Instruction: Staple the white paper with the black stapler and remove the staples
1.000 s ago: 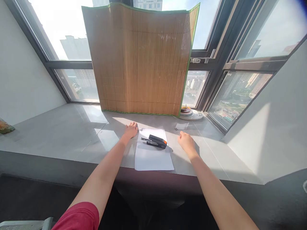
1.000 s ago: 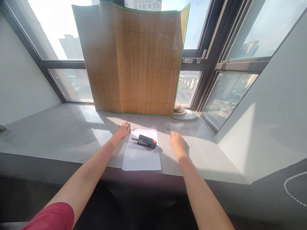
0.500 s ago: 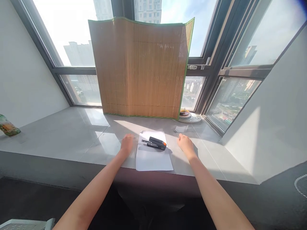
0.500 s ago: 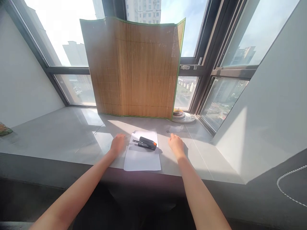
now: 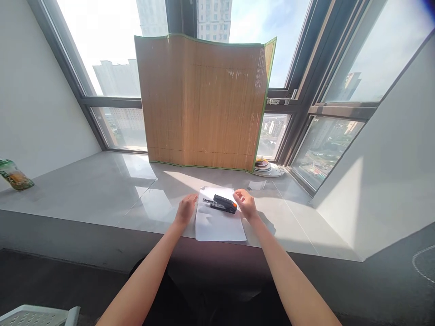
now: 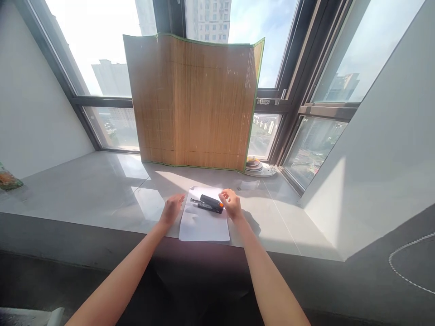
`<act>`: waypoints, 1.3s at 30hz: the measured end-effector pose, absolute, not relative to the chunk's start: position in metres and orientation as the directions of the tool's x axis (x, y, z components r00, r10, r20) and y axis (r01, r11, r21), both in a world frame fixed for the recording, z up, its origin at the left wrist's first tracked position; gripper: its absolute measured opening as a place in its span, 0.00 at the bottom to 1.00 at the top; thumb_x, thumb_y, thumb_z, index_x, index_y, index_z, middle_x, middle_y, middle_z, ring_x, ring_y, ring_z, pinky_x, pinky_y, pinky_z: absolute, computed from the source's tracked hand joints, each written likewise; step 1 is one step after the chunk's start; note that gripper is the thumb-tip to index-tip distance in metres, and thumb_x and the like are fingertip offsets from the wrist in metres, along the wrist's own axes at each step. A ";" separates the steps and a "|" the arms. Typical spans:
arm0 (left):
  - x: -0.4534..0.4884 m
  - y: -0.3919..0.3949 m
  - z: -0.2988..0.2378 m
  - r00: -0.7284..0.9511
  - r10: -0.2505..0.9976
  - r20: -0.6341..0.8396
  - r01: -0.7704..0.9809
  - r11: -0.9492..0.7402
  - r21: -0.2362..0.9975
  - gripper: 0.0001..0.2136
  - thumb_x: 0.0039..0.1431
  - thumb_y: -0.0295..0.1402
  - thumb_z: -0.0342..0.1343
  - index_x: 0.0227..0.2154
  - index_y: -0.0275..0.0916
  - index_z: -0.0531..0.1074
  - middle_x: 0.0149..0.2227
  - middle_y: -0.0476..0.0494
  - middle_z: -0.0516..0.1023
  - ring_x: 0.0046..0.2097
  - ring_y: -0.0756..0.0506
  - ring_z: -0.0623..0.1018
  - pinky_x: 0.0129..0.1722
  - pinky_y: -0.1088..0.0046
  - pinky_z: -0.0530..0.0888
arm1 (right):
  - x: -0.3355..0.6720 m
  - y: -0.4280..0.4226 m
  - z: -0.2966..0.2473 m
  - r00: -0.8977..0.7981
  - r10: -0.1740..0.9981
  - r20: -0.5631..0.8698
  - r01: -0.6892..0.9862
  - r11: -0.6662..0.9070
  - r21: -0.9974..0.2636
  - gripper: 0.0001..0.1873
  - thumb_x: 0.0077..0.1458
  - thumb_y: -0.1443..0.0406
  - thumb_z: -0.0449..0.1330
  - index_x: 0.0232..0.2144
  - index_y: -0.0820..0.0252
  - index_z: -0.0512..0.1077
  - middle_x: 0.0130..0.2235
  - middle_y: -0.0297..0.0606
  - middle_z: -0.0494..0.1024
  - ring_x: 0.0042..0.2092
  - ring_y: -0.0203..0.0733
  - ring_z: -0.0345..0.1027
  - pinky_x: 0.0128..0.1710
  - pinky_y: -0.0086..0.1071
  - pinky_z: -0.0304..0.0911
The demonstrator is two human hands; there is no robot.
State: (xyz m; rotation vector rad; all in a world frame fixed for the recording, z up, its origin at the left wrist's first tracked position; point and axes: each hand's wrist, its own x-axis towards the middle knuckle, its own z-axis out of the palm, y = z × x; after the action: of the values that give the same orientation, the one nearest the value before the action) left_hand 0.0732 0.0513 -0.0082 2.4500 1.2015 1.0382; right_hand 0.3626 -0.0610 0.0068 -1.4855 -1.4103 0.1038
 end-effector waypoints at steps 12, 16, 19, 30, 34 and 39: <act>0.066 0.055 -0.009 0.291 0.780 0.554 0.620 -0.595 0.512 0.16 0.74 0.34 0.46 0.35 0.38 0.78 0.26 0.46 0.74 0.29 0.45 0.73 0.31 0.70 0.67 | 0.352 -0.056 -0.009 0.092 0.837 0.540 0.626 0.373 -0.685 0.25 0.58 0.48 0.70 0.51 0.53 0.75 0.47 0.42 0.81 0.45 0.49 0.74 0.46 0.41 0.70; 0.067 0.057 -0.011 0.319 0.733 0.601 0.543 -0.661 0.518 0.16 0.75 0.36 0.46 0.37 0.39 0.78 0.27 0.46 0.76 0.30 0.45 0.75 0.35 0.69 0.70 | 0.349 -0.056 -0.010 0.045 0.891 0.452 0.639 0.322 -0.699 0.18 0.60 0.55 0.67 0.51 0.51 0.77 0.47 0.38 0.83 0.47 0.49 0.75 0.49 0.42 0.69; 0.066 0.058 -0.010 0.310 0.700 0.643 0.486 -0.698 0.526 0.16 0.75 0.38 0.47 0.38 0.40 0.79 0.31 0.43 0.80 0.33 0.44 0.77 0.38 0.67 0.73 | 0.348 -0.057 -0.010 0.017 0.897 0.442 0.634 0.332 -0.698 0.13 0.61 0.59 0.65 0.48 0.52 0.80 0.45 0.38 0.83 0.45 0.48 0.74 0.48 0.42 0.68; 0.065 0.054 -0.004 0.494 0.609 0.620 0.288 -0.788 0.544 0.07 0.71 0.34 0.55 0.45 0.41 0.76 0.44 0.42 0.80 0.45 0.43 0.79 0.47 0.64 0.76 | 0.346 -0.061 -0.010 0.000 0.902 0.432 0.625 0.338 -0.704 0.16 0.59 0.59 0.67 0.50 0.52 0.80 0.42 0.39 0.81 0.42 0.47 0.74 0.44 0.40 0.68; 0.068 0.049 0.003 0.635 0.561 0.532 0.284 -0.809 0.514 0.05 0.71 0.32 0.55 0.43 0.41 0.75 0.45 0.41 0.77 0.50 0.41 0.77 0.54 0.59 0.74 | 0.346 -0.063 -0.008 -0.028 0.909 0.415 0.620 0.342 -0.706 0.14 0.60 0.59 0.67 0.48 0.52 0.80 0.42 0.38 0.82 0.42 0.47 0.74 0.44 0.39 0.68; 0.070 0.046 0.008 0.705 0.550 0.447 0.333 -0.814 0.476 0.05 0.69 0.30 0.57 0.43 0.41 0.76 0.49 0.40 0.77 0.53 0.39 0.75 0.58 0.54 0.71 | 0.346 -0.062 -0.011 -0.027 0.909 0.415 0.595 0.349 -0.724 0.16 0.60 0.58 0.67 0.50 0.52 0.80 0.44 0.39 0.82 0.42 0.47 0.74 0.45 0.40 0.69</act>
State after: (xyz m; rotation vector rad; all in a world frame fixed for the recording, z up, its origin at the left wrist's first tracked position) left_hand 0.0699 0.0457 0.0076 2.5528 0.6882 0.8366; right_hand 0.3456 -0.0621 -0.0107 -1.3461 -1.7241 0.4450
